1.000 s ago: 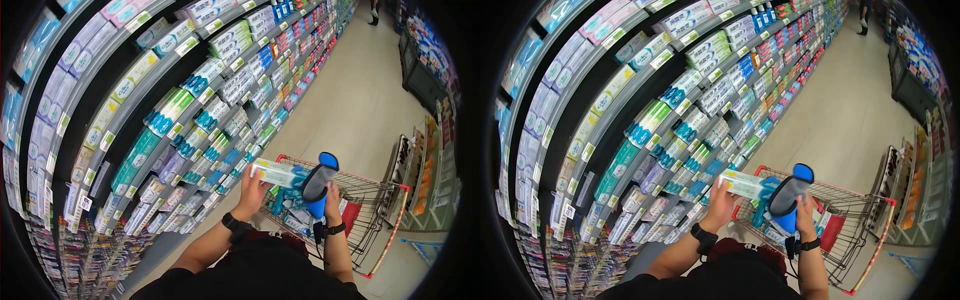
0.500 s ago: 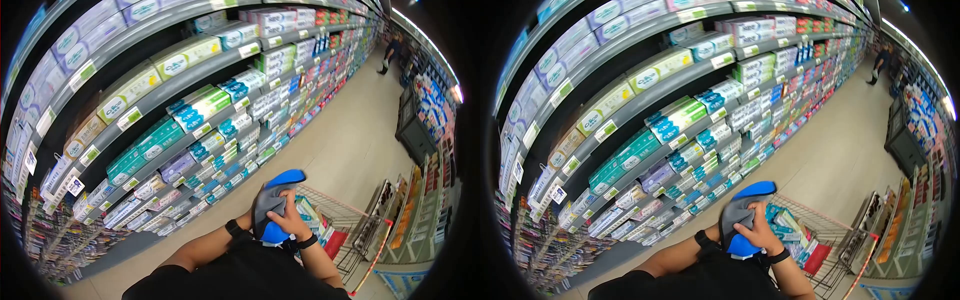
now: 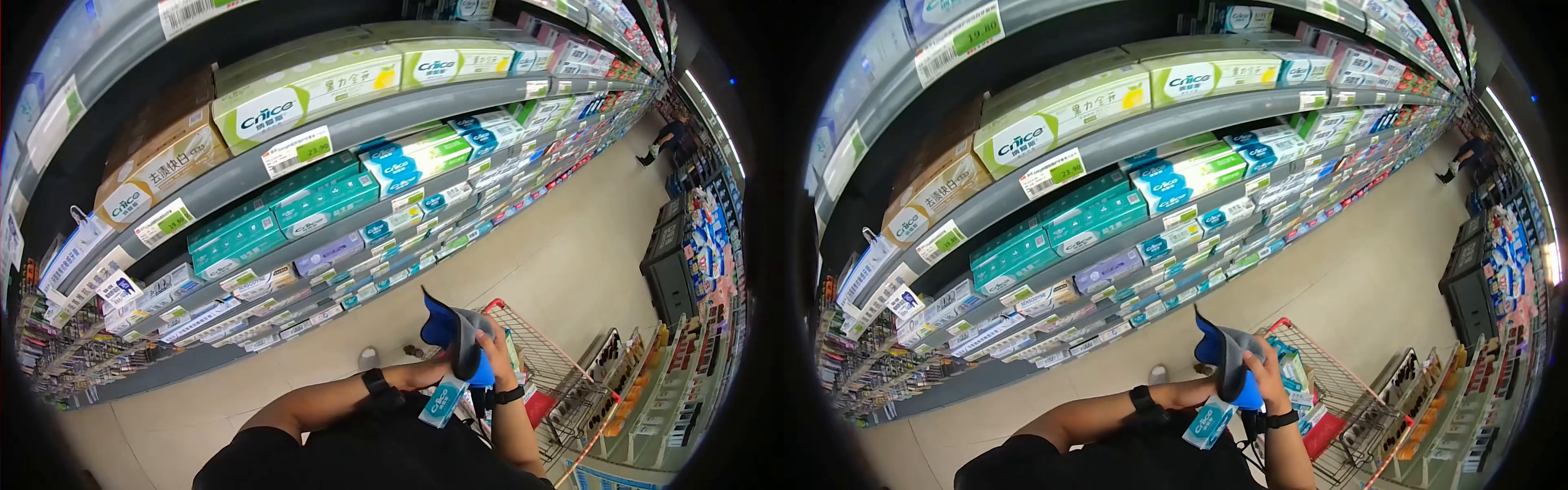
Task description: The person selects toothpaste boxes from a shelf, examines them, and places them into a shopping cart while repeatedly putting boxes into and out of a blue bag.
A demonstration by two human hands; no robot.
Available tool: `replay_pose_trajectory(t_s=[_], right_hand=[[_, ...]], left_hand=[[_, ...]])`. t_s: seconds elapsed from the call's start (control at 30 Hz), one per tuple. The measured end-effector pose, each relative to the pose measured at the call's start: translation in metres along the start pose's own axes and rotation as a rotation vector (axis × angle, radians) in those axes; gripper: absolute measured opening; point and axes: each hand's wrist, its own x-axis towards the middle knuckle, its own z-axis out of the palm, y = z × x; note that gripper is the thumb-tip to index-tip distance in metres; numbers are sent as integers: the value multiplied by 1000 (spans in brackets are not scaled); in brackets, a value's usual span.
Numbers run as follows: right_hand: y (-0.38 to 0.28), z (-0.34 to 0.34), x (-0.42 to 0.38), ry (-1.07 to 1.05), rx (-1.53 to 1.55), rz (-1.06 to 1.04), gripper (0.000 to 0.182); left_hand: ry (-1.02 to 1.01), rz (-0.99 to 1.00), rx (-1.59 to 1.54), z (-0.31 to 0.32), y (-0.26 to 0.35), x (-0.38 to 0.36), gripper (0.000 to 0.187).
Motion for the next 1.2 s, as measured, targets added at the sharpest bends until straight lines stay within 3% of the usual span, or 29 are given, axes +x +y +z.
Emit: replay_pose_trajectory(t_s=[0.1,0.2,0.37,0.47,0.5,0.57,0.7,0.8,0.93,1.0,1.2], right_hand=[[12,-7,-5,69,51,34,34],[8,4,-8,367,122,92,36],[40,-2,-5,523,45,166,43],[62,-13,-3,573,-48,215,48],[82,-31,-1,552,176,293,49],[43,-19,-4,439,586,392,46],[67,-47,-8,326,971,276,45],[57,-58,-24,451,1010,305,46],[38,-67,-55,497,976,387,44],[54,-78,-69,549,974,373,42],[90,-96,-113,706,981,293,36]], left_hand=[[-157,27,223,-32,-7,-16,66],[-344,-10,449,-50,17,-34,79],[10,124,867,-62,19,-45,62],[88,55,1009,-60,27,-48,55],[83,51,969,-58,29,-51,54],[56,29,920,-58,39,-53,51],[-64,52,815,-95,16,-43,53],[56,52,729,-127,10,-44,61],[588,108,1161,-160,33,-46,73],[769,71,1324,-176,54,-46,69],[990,66,1570,-218,110,-26,68]])
